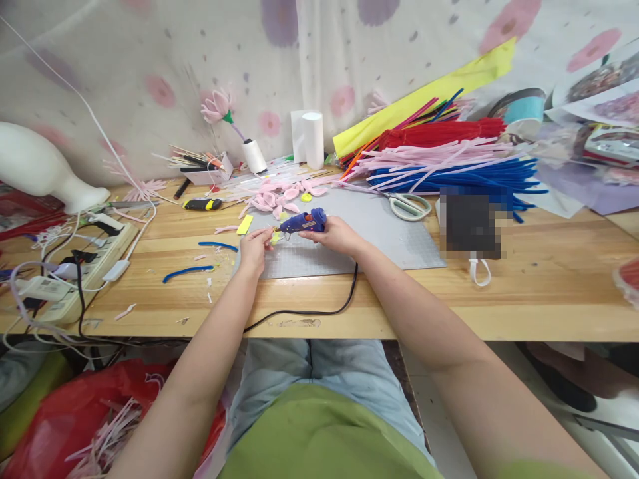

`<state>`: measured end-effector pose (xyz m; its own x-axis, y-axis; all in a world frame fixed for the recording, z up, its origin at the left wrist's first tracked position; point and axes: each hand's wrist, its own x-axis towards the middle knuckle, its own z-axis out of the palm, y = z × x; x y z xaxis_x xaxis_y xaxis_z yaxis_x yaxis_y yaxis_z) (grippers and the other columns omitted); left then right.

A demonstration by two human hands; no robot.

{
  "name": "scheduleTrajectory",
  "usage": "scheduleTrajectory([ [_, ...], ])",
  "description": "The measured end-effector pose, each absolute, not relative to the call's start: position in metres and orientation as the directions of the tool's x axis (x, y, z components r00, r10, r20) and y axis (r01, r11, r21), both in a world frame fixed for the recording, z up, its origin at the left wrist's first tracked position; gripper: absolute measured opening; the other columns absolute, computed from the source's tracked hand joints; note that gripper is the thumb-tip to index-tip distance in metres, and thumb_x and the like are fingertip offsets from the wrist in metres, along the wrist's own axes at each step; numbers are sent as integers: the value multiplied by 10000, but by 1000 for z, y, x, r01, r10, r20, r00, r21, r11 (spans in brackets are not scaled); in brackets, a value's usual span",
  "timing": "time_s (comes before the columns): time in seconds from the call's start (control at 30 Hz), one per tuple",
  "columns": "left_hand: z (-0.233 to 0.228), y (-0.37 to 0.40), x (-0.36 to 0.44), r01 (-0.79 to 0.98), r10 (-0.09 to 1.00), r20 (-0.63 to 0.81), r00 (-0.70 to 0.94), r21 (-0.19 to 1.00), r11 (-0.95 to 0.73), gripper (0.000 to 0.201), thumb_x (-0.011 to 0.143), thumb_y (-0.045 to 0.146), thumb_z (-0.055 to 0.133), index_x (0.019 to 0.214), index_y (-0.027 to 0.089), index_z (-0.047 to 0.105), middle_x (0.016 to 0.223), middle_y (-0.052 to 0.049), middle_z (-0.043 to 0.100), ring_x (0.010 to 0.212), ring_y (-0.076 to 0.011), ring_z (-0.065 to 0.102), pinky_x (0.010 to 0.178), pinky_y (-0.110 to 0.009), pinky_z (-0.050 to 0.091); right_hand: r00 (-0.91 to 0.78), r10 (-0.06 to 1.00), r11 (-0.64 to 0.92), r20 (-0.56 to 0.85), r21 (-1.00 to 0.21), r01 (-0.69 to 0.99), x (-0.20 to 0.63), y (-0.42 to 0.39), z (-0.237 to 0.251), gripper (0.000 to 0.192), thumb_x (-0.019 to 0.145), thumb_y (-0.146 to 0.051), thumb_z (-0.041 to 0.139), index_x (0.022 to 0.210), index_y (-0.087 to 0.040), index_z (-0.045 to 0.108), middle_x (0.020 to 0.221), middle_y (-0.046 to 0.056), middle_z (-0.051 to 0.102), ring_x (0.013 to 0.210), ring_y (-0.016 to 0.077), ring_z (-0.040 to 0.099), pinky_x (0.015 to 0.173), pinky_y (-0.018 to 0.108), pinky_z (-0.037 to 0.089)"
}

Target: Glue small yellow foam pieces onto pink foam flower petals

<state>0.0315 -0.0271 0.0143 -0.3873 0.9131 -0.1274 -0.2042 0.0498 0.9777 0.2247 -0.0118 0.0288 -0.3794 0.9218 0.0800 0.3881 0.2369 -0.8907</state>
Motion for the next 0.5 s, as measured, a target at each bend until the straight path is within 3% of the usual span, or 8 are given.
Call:
scheduleTrajectory([
  [0.27, 16, -28, 32, -220, 911, -124, -392, 975, 38, 142, 592, 221, 717, 652, 110, 655, 487, 58, 445, 437, -39, 363, 419, -200, 301, -269, 963, 112, -14, -889, 445, 240, -12, 41, 428, 656, -584, 644, 634, -166, 557, 510, 0, 515, 429, 74, 404, 410, 241, 322],
  [0.5, 16, -27, 30, -252, 906, -148, -397, 967, 48, 209, 553, 266, 755, 615, 126, 612, 521, 54, 476, 465, -36, 391, 420, -187, 302, -69, 995, 89, 69, -929, 359, 261, -5, 44, 391, 689, -538, 633, 605, -173, 523, 477, -13, 488, 391, 65, 388, 393, 230, 305],
])
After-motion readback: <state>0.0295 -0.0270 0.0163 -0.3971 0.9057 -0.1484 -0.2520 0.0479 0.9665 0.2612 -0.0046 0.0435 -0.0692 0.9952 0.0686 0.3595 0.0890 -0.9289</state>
